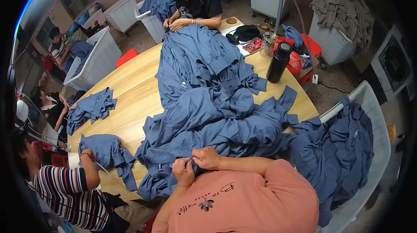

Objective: Inspecting and trimming loose threads from blue garments at a large work table in a factory.

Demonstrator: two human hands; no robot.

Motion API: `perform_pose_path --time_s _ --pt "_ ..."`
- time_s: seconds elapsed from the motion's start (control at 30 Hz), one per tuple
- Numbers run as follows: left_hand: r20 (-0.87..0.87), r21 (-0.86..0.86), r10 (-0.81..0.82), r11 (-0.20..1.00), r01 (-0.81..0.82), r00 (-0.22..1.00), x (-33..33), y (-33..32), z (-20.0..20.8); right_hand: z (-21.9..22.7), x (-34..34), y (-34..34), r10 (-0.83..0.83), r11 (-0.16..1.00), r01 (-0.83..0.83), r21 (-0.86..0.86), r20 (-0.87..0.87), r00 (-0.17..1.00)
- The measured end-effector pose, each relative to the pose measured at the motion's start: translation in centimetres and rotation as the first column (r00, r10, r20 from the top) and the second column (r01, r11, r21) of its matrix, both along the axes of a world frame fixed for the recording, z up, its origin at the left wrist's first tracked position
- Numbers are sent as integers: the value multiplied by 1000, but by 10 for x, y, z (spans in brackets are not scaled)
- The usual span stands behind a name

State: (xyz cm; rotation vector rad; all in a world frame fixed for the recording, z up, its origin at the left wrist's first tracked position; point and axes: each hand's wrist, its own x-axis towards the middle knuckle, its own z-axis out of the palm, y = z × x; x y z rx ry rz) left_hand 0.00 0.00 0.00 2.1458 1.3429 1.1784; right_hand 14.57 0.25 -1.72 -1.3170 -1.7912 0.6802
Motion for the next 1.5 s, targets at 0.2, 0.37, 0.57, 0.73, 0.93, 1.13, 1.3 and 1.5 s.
perform_pose_path --time_s 0.2,0.37,0.57,0.73,0.93,1.13,1.3,1.5 --pt "-17 -145 -54 988 51 998 -1 8 3 8 12 1 -8 958 -8 285 54 998" --pt "-17 -231 -150 963 142 989 1 13 4 8 14 6 13 921 -76 382 165 986" --pt "-165 -313 -141 946 83 976 -35 33 -6 -10 35 20 -138 950 30 312 329 934" --pt "-79 -508 -56 861 8 995 -37 32 -4 15 16 16 -134 829 -124 546 408 903" --pt "-97 -600 -81 800 7 992 -37 36 -8 9 9 21 236 824 -471 314 566 790" --pt "84 -660 -58 745 99 995 -41 37 -5 17 12 19 301 824 -460 330 433 850" --pt "258 -739 -5 643 201 966 -37 38 -1 31 13 7 264 721 -360 592 245 933" --pt "348 -751 68 617 235 935 -33 36 3 28 14 5 225 752 -317 578 227 948"
